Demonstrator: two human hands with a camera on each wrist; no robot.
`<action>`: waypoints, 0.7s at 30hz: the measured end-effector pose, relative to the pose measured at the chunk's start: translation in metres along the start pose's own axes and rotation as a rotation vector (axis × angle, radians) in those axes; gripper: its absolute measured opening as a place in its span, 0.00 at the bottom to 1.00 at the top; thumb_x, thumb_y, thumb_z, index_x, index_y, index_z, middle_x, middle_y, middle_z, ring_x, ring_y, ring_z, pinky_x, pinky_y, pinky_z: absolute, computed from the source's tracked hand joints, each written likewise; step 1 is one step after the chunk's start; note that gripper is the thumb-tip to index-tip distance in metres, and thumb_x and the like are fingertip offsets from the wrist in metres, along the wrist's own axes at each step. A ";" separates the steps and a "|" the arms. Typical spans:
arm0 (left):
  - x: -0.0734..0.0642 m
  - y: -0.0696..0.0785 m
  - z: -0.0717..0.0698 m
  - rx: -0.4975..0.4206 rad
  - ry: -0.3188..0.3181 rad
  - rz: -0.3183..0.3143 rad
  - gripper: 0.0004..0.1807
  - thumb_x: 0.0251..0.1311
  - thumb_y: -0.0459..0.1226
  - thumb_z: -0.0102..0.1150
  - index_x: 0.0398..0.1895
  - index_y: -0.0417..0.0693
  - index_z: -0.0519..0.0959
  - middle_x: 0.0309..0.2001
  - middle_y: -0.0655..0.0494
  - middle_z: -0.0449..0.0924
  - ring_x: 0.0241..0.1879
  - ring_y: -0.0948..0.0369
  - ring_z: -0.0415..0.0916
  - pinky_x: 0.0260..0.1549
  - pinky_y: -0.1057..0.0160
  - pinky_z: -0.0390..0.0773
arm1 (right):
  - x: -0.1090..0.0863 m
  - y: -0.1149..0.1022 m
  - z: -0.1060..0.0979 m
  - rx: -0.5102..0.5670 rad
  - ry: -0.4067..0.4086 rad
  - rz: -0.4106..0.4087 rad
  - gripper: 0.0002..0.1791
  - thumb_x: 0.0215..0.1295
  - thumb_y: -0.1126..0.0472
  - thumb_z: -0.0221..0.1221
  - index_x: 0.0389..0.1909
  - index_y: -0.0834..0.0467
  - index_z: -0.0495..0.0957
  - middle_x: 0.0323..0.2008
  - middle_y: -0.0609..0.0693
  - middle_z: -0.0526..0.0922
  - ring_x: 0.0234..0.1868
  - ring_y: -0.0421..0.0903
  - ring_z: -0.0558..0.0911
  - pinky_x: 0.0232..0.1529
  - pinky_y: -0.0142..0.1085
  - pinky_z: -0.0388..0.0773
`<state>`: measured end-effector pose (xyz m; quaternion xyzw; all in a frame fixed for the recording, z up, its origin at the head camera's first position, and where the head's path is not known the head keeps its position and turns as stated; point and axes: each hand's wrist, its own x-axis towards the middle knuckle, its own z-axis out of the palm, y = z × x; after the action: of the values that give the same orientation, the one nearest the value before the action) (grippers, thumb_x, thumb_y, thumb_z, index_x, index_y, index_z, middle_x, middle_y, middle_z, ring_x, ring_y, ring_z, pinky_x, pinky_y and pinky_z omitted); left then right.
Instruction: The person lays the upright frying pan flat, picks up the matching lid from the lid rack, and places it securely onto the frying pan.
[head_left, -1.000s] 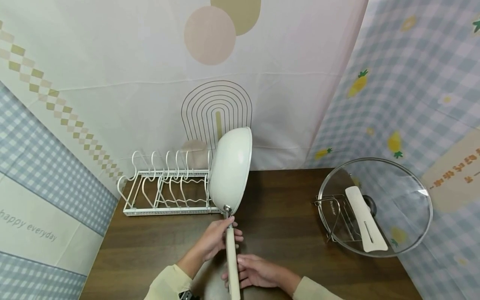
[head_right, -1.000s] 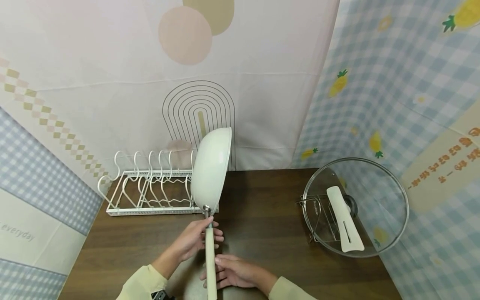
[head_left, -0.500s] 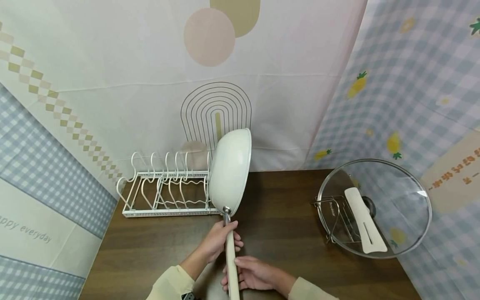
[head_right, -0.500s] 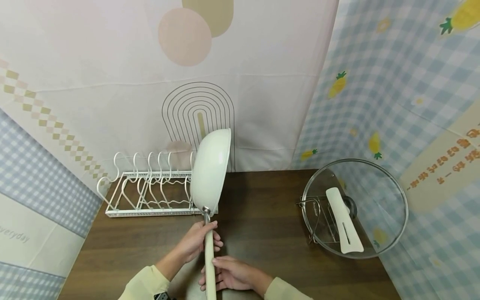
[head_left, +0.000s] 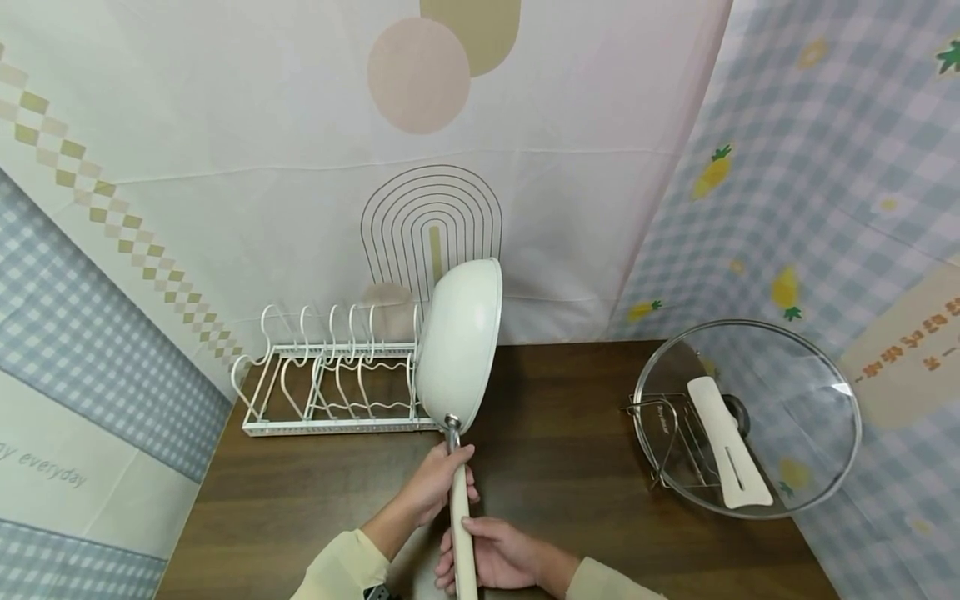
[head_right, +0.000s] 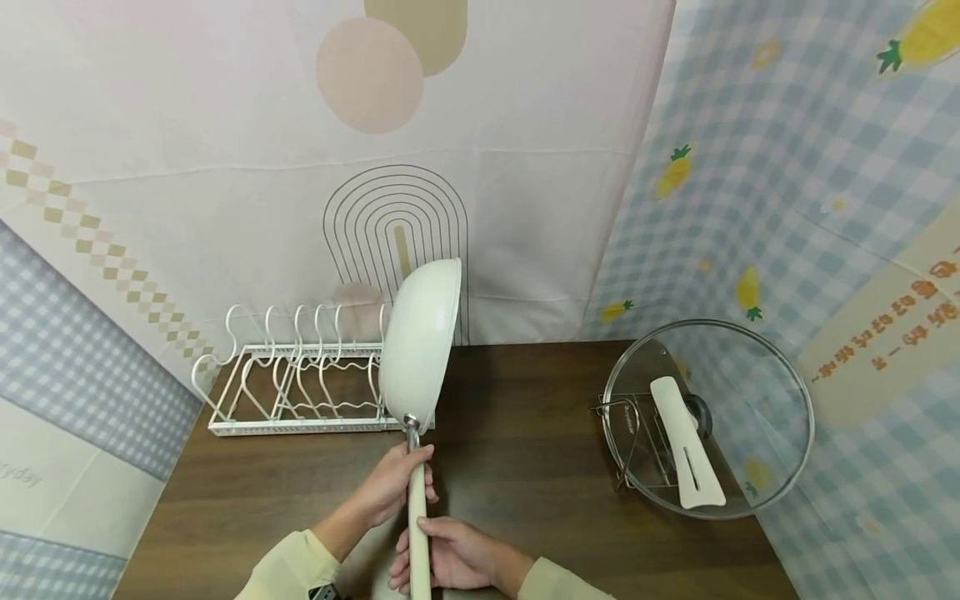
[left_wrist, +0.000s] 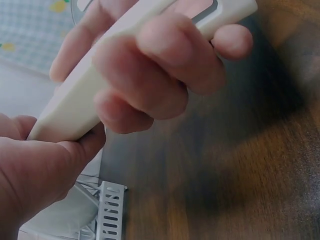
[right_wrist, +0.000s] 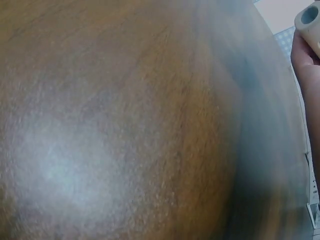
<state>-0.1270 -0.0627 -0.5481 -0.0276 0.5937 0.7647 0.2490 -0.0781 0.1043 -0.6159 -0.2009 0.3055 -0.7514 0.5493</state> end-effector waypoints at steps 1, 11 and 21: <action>0.000 0.000 0.000 -0.001 0.000 0.000 0.12 0.77 0.42 0.50 0.45 0.44 0.62 0.24 0.54 0.71 0.20 0.62 0.76 0.27 0.62 0.85 | 0.000 0.000 0.001 0.009 -0.007 -0.005 0.23 0.84 0.47 0.30 0.56 0.48 0.74 0.49 0.42 0.85 0.56 0.42 0.83 0.63 0.39 0.76; 0.001 -0.005 -0.003 0.026 0.001 -0.013 0.16 0.77 0.46 0.50 0.48 0.43 0.61 0.26 0.54 0.70 0.21 0.62 0.74 0.26 0.63 0.83 | 0.008 0.006 0.003 0.021 0.054 0.005 0.18 0.84 0.50 0.33 0.43 0.47 0.72 0.36 0.42 0.77 0.45 0.39 0.82 0.56 0.36 0.76; 0.002 -0.006 -0.002 0.037 0.002 0.000 0.16 0.78 0.46 0.50 0.45 0.44 0.61 0.26 0.54 0.70 0.20 0.61 0.74 0.26 0.63 0.82 | 0.015 0.010 0.003 0.042 0.120 0.015 0.15 0.82 0.53 0.41 0.36 0.47 0.73 0.35 0.42 0.80 0.44 0.39 0.83 0.56 0.35 0.77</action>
<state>-0.1269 -0.0630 -0.5551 -0.0239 0.6080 0.7536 0.2486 -0.0742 0.0872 -0.6209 -0.1418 0.3236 -0.7641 0.5397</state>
